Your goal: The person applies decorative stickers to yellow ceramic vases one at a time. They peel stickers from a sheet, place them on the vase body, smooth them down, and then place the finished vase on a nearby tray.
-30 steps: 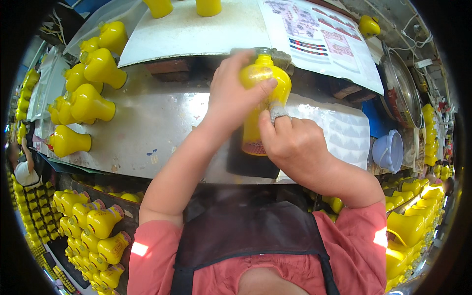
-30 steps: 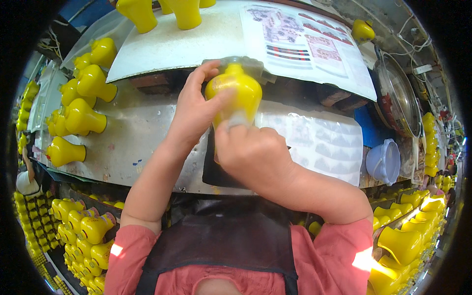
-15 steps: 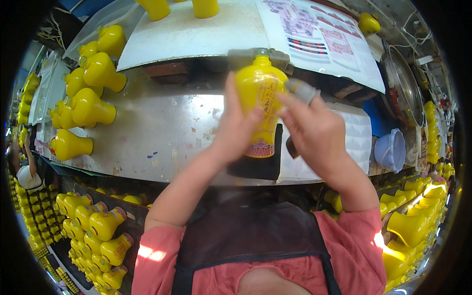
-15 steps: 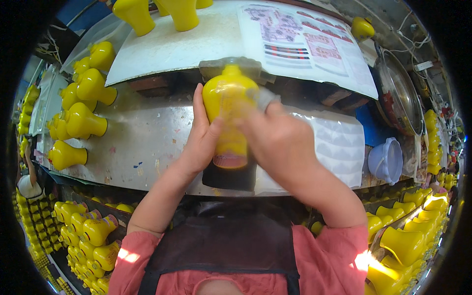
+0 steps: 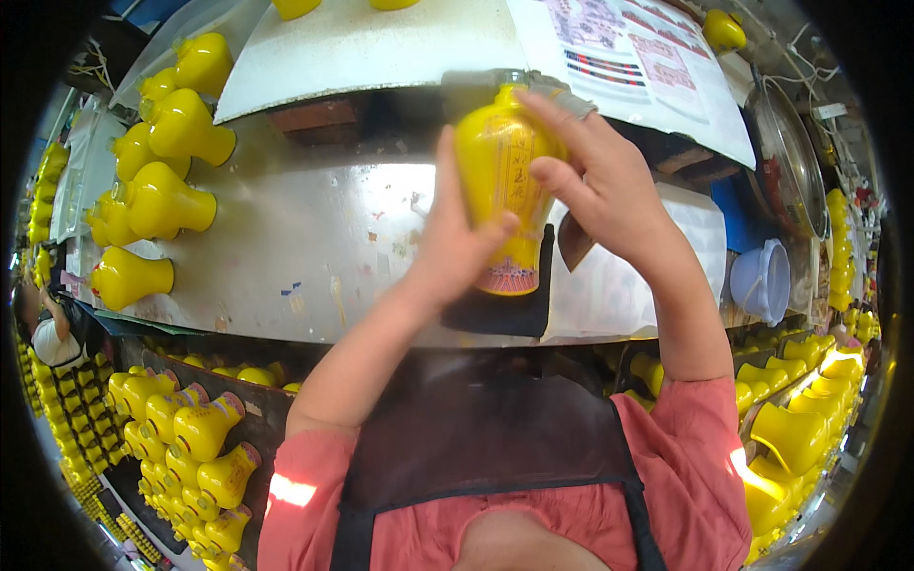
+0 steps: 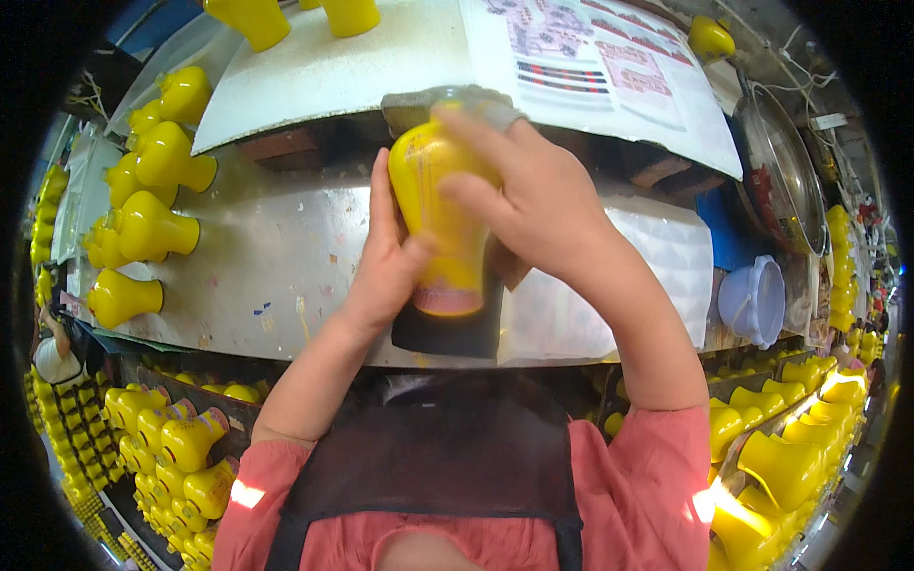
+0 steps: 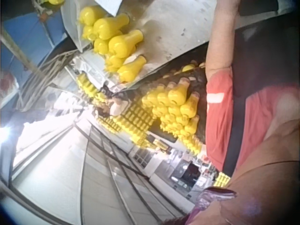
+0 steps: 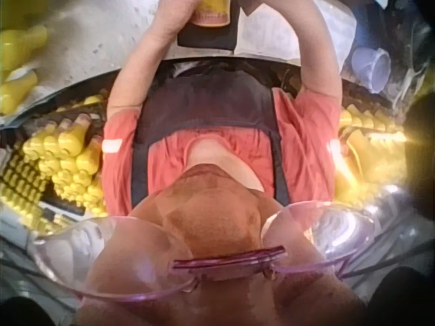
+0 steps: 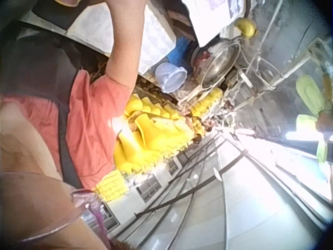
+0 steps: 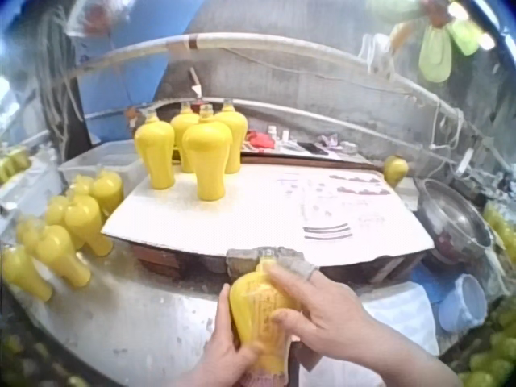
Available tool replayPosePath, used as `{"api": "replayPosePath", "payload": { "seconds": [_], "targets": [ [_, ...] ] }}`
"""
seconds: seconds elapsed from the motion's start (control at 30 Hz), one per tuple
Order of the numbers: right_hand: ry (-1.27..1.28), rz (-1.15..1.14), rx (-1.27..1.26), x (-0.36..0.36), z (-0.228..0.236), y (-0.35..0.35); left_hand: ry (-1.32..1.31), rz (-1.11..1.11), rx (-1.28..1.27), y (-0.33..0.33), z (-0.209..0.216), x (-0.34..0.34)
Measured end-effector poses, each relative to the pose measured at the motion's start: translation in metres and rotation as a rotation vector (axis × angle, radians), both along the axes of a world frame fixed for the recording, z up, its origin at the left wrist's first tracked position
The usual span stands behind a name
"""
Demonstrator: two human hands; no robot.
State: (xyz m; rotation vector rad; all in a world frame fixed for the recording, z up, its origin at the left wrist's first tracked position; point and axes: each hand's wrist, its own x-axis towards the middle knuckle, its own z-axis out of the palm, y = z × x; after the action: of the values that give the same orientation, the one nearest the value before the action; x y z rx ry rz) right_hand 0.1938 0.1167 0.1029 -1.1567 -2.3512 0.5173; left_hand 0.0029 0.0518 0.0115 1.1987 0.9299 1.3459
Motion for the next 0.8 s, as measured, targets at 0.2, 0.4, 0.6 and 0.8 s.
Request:
{"api": "replayPosePath", "payload": {
  "seconds": [0.2, 0.4, 0.6, 0.8],
  "targets": [
    [0.228, -0.227, -0.355, 0.002, -0.018, -0.034, 0.074, 0.036, 0.061, -0.011, -0.016, -0.015],
    [0.431, -0.181, -0.519, 0.008, -0.047, -0.042, 0.072, 0.047, 0.027, -0.01, -0.027, -0.015],
    [0.426, -0.24, -0.516, 0.004, -0.056, -0.05, 0.045, 0.072, 0.065, -0.01, -0.022, -0.011],
    [0.464, -0.239, -0.53, 0.0, -0.062, -0.047, 0.064, 0.118, 0.018, -0.014, -0.014, -0.003]
  ]
}}
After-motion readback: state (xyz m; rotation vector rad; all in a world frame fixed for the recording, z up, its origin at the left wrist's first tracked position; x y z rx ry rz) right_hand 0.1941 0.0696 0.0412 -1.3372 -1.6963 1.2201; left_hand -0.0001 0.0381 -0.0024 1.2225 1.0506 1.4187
